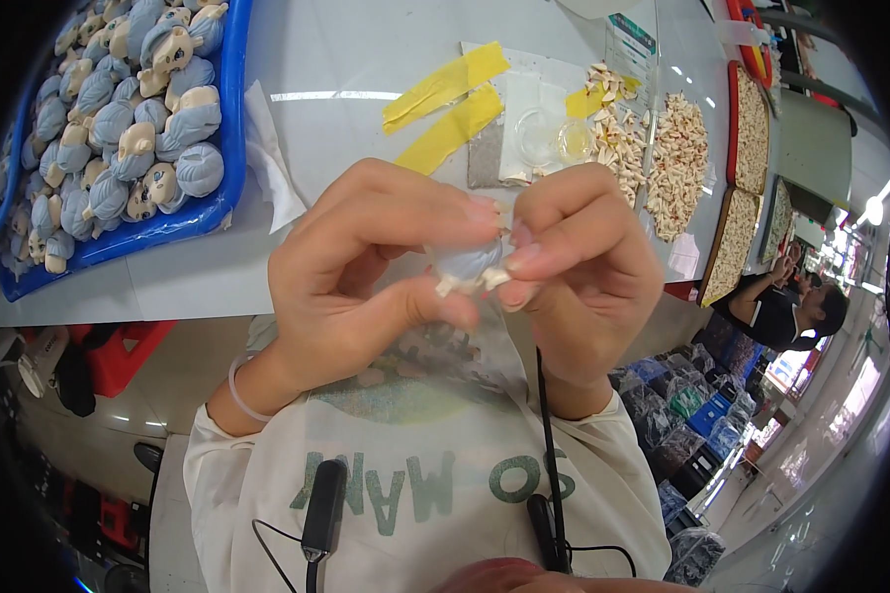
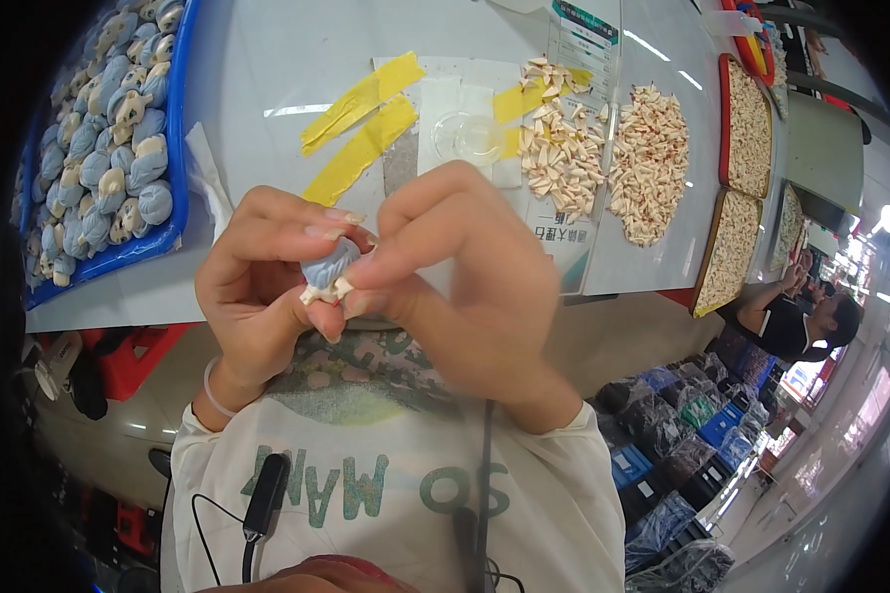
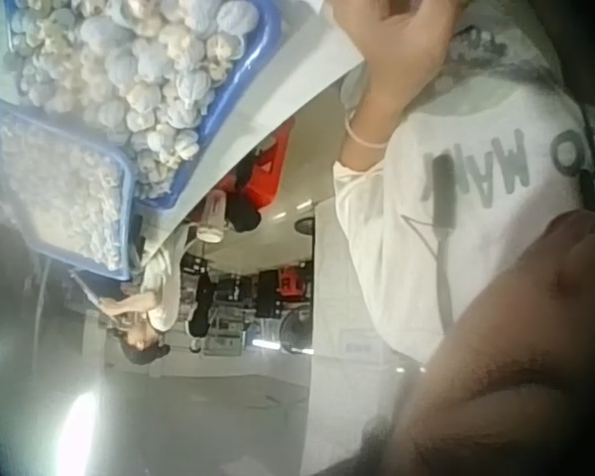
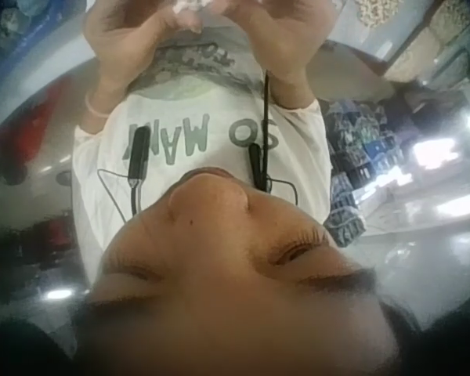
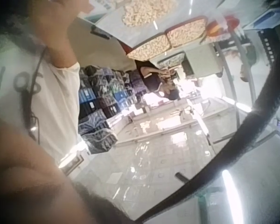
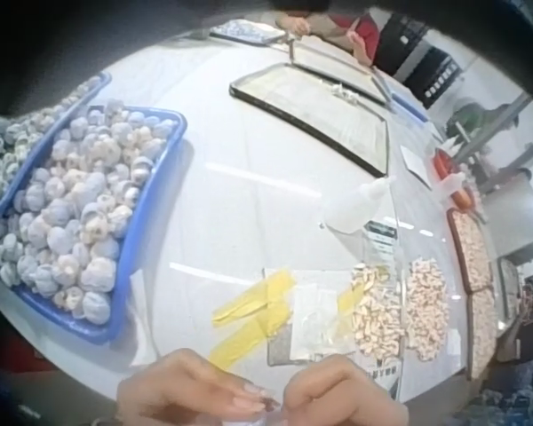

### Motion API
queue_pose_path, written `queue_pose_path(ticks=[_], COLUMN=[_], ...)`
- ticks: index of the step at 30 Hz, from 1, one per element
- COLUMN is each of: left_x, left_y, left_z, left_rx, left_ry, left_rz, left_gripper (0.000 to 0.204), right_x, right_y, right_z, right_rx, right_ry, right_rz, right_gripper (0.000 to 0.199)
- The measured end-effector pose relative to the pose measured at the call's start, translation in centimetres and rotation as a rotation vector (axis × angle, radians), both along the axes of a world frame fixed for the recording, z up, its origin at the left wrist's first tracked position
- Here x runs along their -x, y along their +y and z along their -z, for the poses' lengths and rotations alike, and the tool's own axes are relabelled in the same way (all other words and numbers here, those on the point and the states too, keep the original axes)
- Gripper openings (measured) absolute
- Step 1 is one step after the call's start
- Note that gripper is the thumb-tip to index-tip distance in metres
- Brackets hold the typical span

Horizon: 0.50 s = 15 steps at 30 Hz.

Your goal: The person assembles small plastic toy figurines by hand, attaching figurine heads to figurine bodies and applying small decorative pieces.

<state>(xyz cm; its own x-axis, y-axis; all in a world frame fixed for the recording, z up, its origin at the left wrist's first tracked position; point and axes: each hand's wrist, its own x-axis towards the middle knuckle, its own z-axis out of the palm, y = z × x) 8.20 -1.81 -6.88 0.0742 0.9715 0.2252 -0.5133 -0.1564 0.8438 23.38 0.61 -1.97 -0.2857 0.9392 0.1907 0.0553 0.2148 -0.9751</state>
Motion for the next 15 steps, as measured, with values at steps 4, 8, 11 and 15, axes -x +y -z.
queue_pose_path(ticks=[4,8,11,15], left_x=[0.00,-0.22,-0.28,-0.51], left_y=[-0.39,-0.07,0.02,0.00], left_z=[-0.17,-0.10,-0.12,-0.89], left_rx=[-0.023,-0.253,-0.306,-0.307], left_ry=[0.055,0.254,0.308,0.359], left_rz=[-0.055,-0.165,-0.196,-0.226], left_gripper=[0.030,0.030,0.032,0.033], right_x=[0.51,0.33,0.20,0.13], right_y=[-0.72,-0.45,-0.27,-0.52], right_z=[-0.23,-0.59,-0.39,-0.63], right_rx=[-0.086,-0.285,-0.363,-0.388], right_ry=[-0.074,-0.220,-0.271,-0.261], right_rz=[0.044,0.011,-0.004,0.032], right_gripper=[0.021,0.023,0.024,0.022])
